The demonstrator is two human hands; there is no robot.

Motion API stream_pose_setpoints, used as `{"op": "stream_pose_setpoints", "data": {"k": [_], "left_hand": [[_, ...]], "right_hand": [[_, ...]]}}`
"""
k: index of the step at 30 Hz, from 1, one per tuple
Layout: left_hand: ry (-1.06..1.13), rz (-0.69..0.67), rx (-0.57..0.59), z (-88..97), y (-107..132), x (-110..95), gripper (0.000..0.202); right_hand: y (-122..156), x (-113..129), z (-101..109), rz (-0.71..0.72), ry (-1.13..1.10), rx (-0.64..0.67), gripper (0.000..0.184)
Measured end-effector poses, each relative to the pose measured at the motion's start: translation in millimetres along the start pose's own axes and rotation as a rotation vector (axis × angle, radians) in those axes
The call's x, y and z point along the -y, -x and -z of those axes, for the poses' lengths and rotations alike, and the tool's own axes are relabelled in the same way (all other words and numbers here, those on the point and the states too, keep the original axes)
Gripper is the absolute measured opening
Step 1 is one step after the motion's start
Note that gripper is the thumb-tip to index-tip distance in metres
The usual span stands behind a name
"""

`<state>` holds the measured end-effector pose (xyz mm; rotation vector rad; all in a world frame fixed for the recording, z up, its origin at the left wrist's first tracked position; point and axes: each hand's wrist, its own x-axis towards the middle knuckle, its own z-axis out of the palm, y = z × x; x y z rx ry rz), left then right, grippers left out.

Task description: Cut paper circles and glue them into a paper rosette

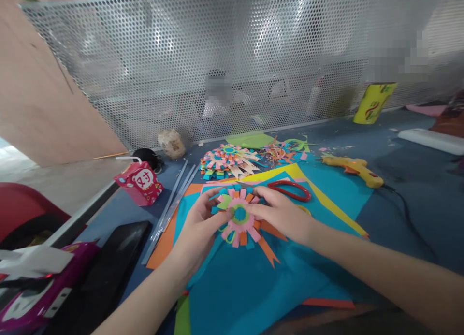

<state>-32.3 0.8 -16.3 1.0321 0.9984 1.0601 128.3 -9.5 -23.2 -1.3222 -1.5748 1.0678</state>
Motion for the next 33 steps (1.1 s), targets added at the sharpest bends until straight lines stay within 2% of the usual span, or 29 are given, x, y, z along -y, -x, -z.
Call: {"op": "stream_pose_setpoints", "data": {"k": [4,7,11,17,20,23,24,26,30,33], "left_hand": [[0.000,0.008,0.007,-1.2,-1,1,0.051],[-0.018,0.003,0.067,-1.7,0,1,0.050],[-0.058,-0.001,0.122,-0.9,1,2,0.049],[-0.104,0.001,0.131,0.9,1,2,0.047],[-0.113,0.001,0.113,1.3,1,3,0.045],[-0.098,0.011,0.090,2.1,-1,4,0.043],[-0.094,0.011,0.088,2.5,-2,5,0.042],[-0.087,-0.001,0.105,3.1,-2,6,0.040],[-0.145,-0.094,0.144,2.7,-2,7,0.038],[-0.152,-0.135,0.137,1.6,1,6,0.038]], "right_hand": [[-1,1,2,-0.001,0.045,-0.035,0.026],[-1,-1,1,0.021,0.093,-0.055,0.030],[-1,-1,2,0.036,0.102,-0.070,0.027],[-4,-4,8,0.081,0.167,-0.094,0.024],[-5,-9,12,0.215,0.253,-0.218,0.023],[-4,-8,14,0.486,0.382,-0.301,0.011],[-3,-7,14,0.557,0.417,-0.287,0.005],[-1,-4,13,0.611,0.489,-0.227,0.010],[0,0,9,0.525,0.640,-0.115,0.027],[-2,0,9,0.557,0.711,-0.069,0.025]]}}
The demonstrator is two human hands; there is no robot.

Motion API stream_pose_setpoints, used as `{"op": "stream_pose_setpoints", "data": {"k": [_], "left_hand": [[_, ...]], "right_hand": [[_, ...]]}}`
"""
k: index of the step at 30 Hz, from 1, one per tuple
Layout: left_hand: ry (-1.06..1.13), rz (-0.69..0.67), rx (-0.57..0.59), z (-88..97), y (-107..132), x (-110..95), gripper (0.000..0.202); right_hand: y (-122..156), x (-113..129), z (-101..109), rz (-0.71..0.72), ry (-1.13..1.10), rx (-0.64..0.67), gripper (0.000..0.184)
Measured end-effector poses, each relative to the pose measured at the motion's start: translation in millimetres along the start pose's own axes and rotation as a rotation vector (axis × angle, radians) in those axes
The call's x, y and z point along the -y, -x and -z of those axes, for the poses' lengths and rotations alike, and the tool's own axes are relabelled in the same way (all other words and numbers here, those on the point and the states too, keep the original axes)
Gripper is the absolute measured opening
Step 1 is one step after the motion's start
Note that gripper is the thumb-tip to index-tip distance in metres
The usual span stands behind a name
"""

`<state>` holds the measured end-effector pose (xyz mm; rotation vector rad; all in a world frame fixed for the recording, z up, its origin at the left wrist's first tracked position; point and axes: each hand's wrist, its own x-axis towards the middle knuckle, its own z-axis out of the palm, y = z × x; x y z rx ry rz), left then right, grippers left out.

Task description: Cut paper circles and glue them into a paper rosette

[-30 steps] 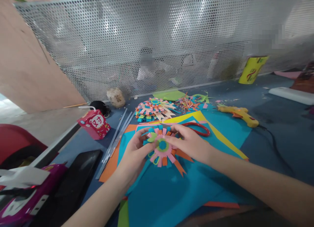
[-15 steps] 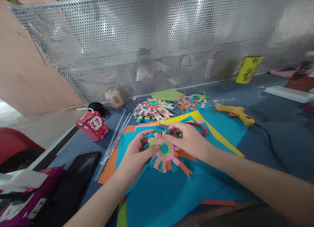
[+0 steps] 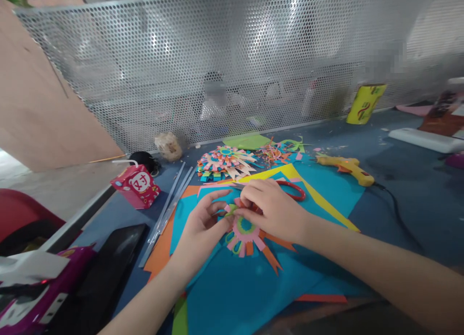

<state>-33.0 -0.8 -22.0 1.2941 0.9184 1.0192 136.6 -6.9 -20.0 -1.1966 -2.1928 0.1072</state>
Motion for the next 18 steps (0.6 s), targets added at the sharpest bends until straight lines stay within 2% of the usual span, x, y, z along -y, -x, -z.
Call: {"op": "stream_pose_setpoints", "data": {"k": [3,8,10,13,18], "left_hand": [[0.040,-0.011,0.002,-0.7,2,-1,0.041],[0.061,0.032,0.002,-0.9,0,-2,0.041],[0.079,0.068,-0.017,-0.6,-1,-2,0.041],[0.119,0.133,-0.090,0.4,-3,-3,0.044],[0.209,0.162,-0.188,2.0,-7,-5,0.048]], "right_hand": [[0,-1,2,0.018,0.091,0.021,0.018],[0,-6,0,0.085,0.283,0.055,0.017],[-2,-12,-1,0.071,0.246,0.066,0.013],[-5,-23,1,0.008,0.142,0.042,0.017],[-5,-35,11,-0.153,-0.048,-0.109,0.016]]}}
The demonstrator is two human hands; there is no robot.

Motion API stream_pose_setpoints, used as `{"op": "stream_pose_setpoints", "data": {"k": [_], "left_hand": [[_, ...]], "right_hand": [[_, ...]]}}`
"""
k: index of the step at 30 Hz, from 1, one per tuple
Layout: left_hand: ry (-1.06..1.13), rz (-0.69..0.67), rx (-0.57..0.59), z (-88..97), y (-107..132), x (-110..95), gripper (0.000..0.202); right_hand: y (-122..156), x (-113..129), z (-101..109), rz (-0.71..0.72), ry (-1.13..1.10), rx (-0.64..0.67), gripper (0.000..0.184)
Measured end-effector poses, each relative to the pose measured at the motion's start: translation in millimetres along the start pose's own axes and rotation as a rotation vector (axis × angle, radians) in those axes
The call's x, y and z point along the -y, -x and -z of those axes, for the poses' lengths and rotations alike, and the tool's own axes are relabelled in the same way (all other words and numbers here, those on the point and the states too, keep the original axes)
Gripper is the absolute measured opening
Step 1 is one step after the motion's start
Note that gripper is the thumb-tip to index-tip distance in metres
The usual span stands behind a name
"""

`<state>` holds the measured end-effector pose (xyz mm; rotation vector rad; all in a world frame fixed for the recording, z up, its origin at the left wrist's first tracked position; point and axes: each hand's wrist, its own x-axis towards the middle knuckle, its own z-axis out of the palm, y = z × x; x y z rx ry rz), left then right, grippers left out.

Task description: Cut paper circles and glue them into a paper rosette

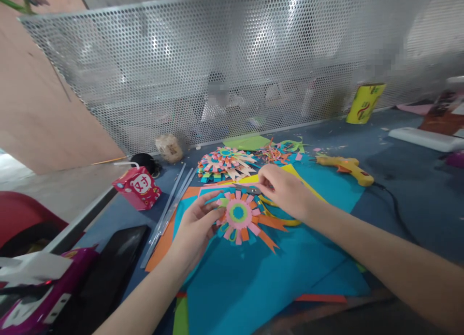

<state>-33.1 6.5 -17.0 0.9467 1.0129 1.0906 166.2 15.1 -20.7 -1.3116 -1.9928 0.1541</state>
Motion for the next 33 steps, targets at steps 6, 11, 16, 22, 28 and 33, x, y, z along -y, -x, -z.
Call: {"op": "stream_pose_setpoints", "data": {"k": [6,11,16,22,28,33], "left_hand": [[0.005,-0.018,-0.004,1.3,-3,1,0.050],[0.029,-0.107,0.033,5.6,-3,1,0.046],[0.130,-0.231,-0.014,8.7,-6,0,0.042],[0.076,-0.332,-0.013,7.1,-5,1,0.038],[-0.035,-0.420,-0.018,10.6,-7,5,0.040],[-0.035,-0.443,-0.041,14.6,-11,7,0.039]], "right_hand": [[1,1,2,-0.157,-0.329,-0.042,0.015],[2,2,0,-0.167,-0.424,-0.047,0.013],[9,7,6,-0.048,-0.312,-0.094,0.006],[18,20,3,0.159,-0.221,-0.025,0.012],[21,26,-2,0.126,-0.365,0.307,0.028],[25,35,6,0.294,-0.359,0.494,0.025]]}}
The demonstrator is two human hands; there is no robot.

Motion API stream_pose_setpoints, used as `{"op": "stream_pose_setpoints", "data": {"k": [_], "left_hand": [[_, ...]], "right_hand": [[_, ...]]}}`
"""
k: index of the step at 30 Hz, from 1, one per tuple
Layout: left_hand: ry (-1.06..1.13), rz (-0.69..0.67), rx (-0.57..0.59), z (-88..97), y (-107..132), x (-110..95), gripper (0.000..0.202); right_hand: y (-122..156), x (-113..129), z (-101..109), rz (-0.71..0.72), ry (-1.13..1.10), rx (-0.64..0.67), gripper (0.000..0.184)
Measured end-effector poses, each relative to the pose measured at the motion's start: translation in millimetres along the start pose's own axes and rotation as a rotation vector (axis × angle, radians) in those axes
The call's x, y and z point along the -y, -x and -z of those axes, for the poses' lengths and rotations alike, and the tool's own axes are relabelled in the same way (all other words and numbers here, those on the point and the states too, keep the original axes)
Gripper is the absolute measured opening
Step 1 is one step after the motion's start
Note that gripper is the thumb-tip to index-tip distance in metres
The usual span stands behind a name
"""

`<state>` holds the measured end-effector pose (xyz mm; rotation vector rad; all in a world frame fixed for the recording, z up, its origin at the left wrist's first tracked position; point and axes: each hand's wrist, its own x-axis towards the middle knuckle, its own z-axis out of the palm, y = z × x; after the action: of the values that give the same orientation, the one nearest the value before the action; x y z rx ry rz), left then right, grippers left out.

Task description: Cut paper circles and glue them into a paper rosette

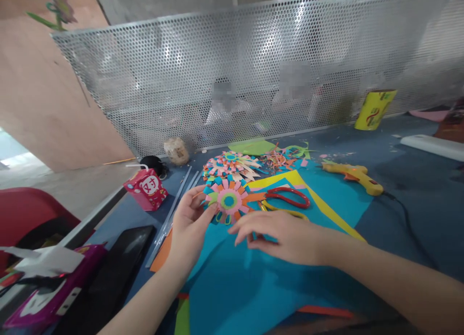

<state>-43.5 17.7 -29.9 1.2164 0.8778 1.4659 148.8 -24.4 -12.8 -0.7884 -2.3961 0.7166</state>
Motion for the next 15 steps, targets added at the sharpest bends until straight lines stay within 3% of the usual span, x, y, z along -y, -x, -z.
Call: {"op": "stream_pose_setpoints", "data": {"k": [3,7,10,15], "left_hand": [[-0.021,0.017,0.042,-0.9,1,1,0.038],[0.025,0.140,0.047,-5.8,2,-2,0.044],[0.070,0.275,0.018,-8.4,1,-3,0.048],[-0.025,0.337,0.051,-6.1,-4,3,0.056]], "right_hand": [[2,2,1,0.124,0.047,-0.010,0.032],[-1,-9,1,0.153,0.118,-0.363,0.026],[-4,-18,0,0.024,0.003,-0.570,0.008],[-9,-20,-4,-0.212,-0.461,-0.540,0.005]]}}
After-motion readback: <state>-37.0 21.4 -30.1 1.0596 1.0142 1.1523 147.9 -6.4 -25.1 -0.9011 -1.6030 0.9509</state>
